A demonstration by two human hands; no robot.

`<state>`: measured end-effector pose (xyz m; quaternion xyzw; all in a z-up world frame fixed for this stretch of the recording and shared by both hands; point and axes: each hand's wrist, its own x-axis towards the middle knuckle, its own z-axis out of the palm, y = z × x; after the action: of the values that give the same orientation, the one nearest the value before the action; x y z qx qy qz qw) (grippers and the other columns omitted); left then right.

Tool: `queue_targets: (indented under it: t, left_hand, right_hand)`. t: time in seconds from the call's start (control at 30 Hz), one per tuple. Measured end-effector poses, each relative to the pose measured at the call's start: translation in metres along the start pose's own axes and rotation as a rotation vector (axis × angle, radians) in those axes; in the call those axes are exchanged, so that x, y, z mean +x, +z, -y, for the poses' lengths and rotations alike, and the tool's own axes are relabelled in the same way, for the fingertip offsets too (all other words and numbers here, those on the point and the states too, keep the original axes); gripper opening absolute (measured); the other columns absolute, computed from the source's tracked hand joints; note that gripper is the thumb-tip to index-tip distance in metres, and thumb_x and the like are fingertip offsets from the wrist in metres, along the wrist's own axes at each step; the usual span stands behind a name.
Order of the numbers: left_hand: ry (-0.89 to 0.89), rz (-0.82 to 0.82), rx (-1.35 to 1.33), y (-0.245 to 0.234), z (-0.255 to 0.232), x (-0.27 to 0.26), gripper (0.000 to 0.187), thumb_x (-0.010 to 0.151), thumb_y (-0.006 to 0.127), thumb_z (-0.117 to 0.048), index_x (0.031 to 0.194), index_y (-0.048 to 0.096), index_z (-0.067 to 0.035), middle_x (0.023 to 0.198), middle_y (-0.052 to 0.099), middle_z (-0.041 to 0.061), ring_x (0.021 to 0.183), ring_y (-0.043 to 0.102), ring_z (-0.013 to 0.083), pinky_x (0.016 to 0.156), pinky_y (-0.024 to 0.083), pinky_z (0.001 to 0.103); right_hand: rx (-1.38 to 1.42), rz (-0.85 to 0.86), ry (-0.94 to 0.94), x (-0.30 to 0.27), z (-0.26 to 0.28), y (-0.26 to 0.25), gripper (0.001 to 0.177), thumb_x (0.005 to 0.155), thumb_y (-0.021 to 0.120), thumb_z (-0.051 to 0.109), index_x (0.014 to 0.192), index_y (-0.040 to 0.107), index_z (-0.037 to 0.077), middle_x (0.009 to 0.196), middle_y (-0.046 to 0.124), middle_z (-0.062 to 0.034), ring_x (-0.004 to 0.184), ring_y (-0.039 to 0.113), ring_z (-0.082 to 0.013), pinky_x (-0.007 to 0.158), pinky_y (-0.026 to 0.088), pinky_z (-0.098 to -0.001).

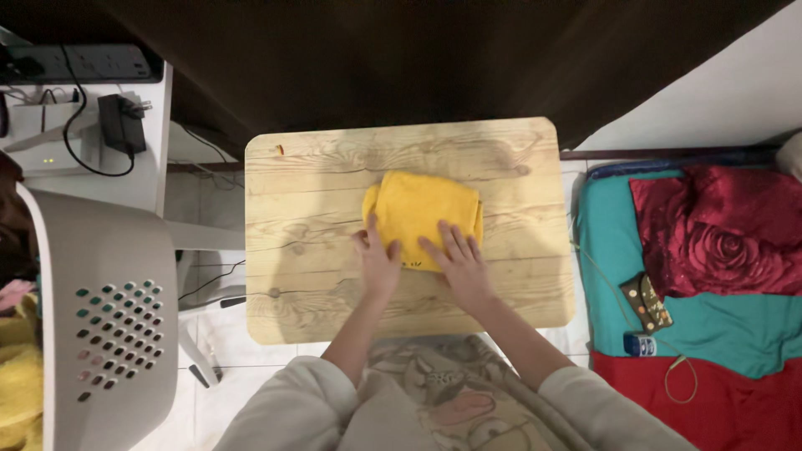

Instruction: The person folds multiple towels on a small wooden table. They take a yellow towel from a laundry basket, unfold and refold it, then repeat with a white towel and a pink towel, stacking each folded towel on the table. The person then picks up a brown towel from the basket.

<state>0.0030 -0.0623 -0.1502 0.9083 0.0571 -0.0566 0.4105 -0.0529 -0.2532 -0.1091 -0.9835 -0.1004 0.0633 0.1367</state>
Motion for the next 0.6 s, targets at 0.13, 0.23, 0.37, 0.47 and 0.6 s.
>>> queue_targets:
  t: [0.13, 0.23, 0.37, 0.47, 0.6]
  left_hand:
    - [0.222, -0.083, -0.011, 0.037, 0.000, 0.011, 0.087, 0.089, 0.075, -0.016, 0.162, 0.027, -0.010, 0.145, 0.035, 0.034, 0.131, 0.038, 0.0516, 0.106, 0.040, 0.052]
    - [0.291, -0.068, 0.107, 0.068, -0.015, 0.028, 0.083, 0.088, 0.076, -0.021, 0.156, 0.030, -0.010, 0.145, 0.039, 0.030, 0.131, 0.042, 0.0484, 0.109, 0.041, 0.052]
    - [0.249, 0.050, 0.107, 0.100, -0.052, 0.056, 0.081, 0.091, 0.071, -0.020, 0.159, 0.028, -0.011, 0.152, 0.038, 0.025, 0.132, 0.042, 0.0458, 0.110, 0.041, 0.050]
    - [0.256, 0.096, 0.127, 0.110, -0.076, 0.072, 0.081, 0.092, 0.069, -0.019, 0.161, 0.024, -0.011, 0.156, 0.034, 0.024, 0.135, 0.040, 0.0461, 0.109, 0.042, 0.050]
    - [0.187, 0.155, 0.230, 0.106, -0.097, 0.076, 0.084, 0.093, 0.069, -0.023, 0.161, 0.020, -0.016, 0.157, 0.031, 0.022, 0.134, 0.041, 0.0438, 0.108, 0.044, 0.051]
  right_hand:
    - [-0.079, 0.046, 0.018, 0.008, -0.033, -0.012, 0.094, 0.082, 0.075, 0.021, 0.159, 0.023, 0.040, 0.170, 0.013, -0.0116, 0.154, 0.022, -0.0306, 0.121, 0.023, -0.0559]
    - [-0.140, 0.100, 0.071, 0.017, -0.072, -0.023, 0.095, 0.083, 0.070, 0.016, 0.159, 0.017, 0.040, 0.170, 0.011, -0.0130, 0.155, 0.020, -0.0309, 0.121, 0.022, -0.0552]
    - [-0.264, 0.086, 0.115, 0.033, -0.122, -0.043, 0.095, 0.086, 0.059, 0.004, 0.162, 0.016, 0.040, 0.170, 0.013, -0.0157, 0.156, 0.019, -0.0319, 0.122, 0.021, -0.0522]
    - [-0.258, 0.103, 0.106, 0.041, -0.148, -0.055, 0.094, 0.087, 0.056, 0.002, 0.163, 0.016, 0.039, 0.169, 0.014, -0.0166, 0.156, 0.018, -0.0333, 0.123, 0.020, -0.0526]
    - [-0.215, 0.169, 0.124, 0.044, -0.160, -0.064, 0.090, 0.089, 0.062, 0.011, 0.162, 0.016, 0.039, 0.169, 0.014, -0.0164, 0.156, 0.016, -0.0345, 0.122, 0.018, -0.0565]
